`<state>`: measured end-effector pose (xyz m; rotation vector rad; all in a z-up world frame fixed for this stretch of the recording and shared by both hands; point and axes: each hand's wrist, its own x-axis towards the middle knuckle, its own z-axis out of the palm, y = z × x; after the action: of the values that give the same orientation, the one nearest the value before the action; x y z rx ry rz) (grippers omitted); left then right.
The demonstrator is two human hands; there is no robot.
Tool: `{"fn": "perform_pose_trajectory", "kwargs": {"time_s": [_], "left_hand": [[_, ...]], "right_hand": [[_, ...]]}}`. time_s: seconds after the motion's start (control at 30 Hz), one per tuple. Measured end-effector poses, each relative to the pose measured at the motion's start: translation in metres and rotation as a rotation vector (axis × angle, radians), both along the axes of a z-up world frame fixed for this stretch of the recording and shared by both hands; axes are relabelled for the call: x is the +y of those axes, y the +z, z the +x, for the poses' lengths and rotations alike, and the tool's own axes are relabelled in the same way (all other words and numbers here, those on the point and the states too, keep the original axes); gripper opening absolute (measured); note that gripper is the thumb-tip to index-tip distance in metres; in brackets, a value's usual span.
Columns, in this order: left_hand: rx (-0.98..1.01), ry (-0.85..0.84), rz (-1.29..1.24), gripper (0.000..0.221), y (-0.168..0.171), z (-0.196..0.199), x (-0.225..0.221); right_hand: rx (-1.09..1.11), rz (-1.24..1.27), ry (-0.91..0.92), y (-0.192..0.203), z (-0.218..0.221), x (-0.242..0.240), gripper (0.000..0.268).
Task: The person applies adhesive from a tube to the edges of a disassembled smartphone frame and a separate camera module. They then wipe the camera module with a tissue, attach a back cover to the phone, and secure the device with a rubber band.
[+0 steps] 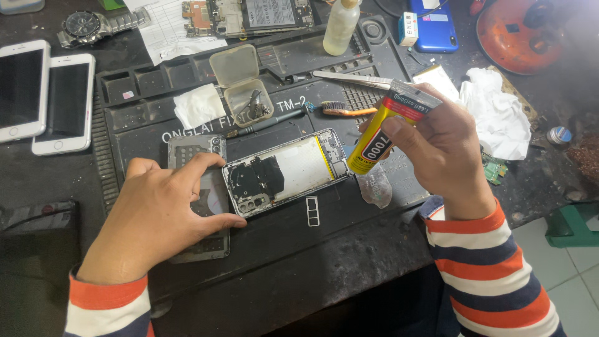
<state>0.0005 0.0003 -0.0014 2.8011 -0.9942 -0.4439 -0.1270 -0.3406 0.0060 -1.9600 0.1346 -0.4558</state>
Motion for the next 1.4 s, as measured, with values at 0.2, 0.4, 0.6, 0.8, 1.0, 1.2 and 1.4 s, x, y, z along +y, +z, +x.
{"fn": "perform_pose_trajectory", "kwargs": {"time_s": [0.2,0.4,0.6,0.8,1.0,1.2,1.4], "left_hand": [[-0.016,-0.019,-0.021,0.093,0.001,0.000,0.000],[-0.021,-0.014,-0.016,0.092,-0.001,0.000,0.001],[0.012,0.001,-0.007,0.094,0.002,-0.001,0.000],[-0.036,-0.041,0.015,0.095,0.002,-0.001,0.001],[0.016,-0.034,0.046,0.092,0.009,-0.001,-0.001],[0.050,-0.046,-0.010,0.090,0.014,-0.002,-0.001],[-0.076,-0.113,-0.136,0.094,-0.005,0.000,0.008]], "right_hand": [[-0.076,0.091,0.075,0.004,0.003,0.005,0.021],[-0.073,0.018,0.146,0.017,0.006,0.017,0.021],[-0.058,-0.011,0.159,0.017,0.007,0.020,0.027],[-0.086,0.048,0.175,0.004,0.009,0.020,0.020],[-0.093,-0.097,0.202,0.020,0.014,0.034,0.024],[-0.044,-0.047,0.171,0.015,0.015,0.046,0.018],[0.082,-0.292,0.085,0.007,0.017,0.047,0.034]]}}
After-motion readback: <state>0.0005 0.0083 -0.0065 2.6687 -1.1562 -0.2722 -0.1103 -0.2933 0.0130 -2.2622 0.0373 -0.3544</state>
